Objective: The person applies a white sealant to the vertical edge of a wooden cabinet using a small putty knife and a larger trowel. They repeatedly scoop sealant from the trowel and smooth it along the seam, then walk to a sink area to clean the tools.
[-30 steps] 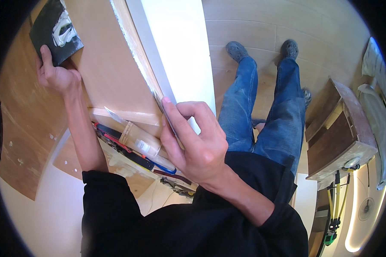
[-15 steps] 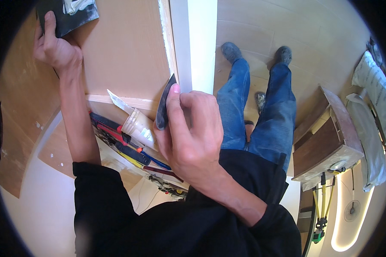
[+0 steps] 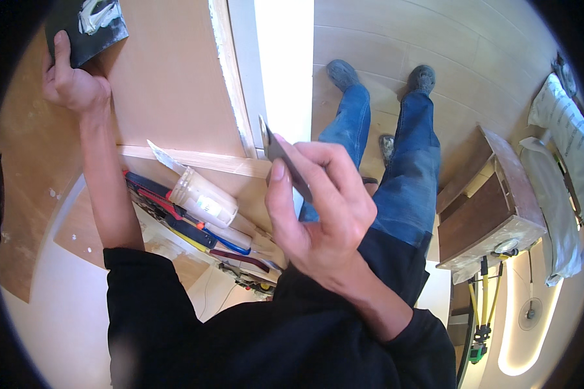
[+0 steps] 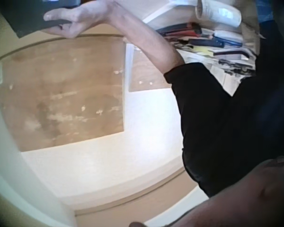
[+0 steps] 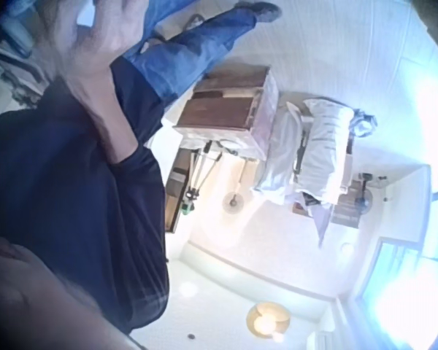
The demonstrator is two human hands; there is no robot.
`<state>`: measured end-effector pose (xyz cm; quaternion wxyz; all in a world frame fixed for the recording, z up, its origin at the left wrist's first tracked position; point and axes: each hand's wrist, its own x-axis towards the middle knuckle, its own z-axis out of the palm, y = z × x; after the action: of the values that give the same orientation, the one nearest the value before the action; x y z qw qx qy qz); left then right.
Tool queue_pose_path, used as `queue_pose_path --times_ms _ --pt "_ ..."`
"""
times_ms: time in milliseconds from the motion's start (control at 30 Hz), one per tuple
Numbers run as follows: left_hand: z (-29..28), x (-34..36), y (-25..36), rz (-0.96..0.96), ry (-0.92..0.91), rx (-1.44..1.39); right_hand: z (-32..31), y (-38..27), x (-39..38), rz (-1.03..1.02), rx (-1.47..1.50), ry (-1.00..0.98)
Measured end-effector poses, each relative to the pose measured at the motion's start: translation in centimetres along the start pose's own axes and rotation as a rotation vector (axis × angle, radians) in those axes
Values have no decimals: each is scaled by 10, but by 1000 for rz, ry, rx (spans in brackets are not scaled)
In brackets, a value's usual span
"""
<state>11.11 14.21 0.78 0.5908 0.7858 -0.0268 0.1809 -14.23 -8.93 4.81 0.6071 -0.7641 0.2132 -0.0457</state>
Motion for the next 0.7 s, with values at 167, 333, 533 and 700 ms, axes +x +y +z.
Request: queue_pose_path --times_ms 167,333,533,700 --pt "-3 2 -2 25 -46 -41 11 8 7 22 80 -60" --pt "0 2 -2 -25 -16 -101 20 3 9 50 59 -54" --pt "-5 5 -6 1 7 -45 20 4 9 53 90 -53" --pt "0 1 3 -292 14 -264 -16 -7 16 386 289 -233"
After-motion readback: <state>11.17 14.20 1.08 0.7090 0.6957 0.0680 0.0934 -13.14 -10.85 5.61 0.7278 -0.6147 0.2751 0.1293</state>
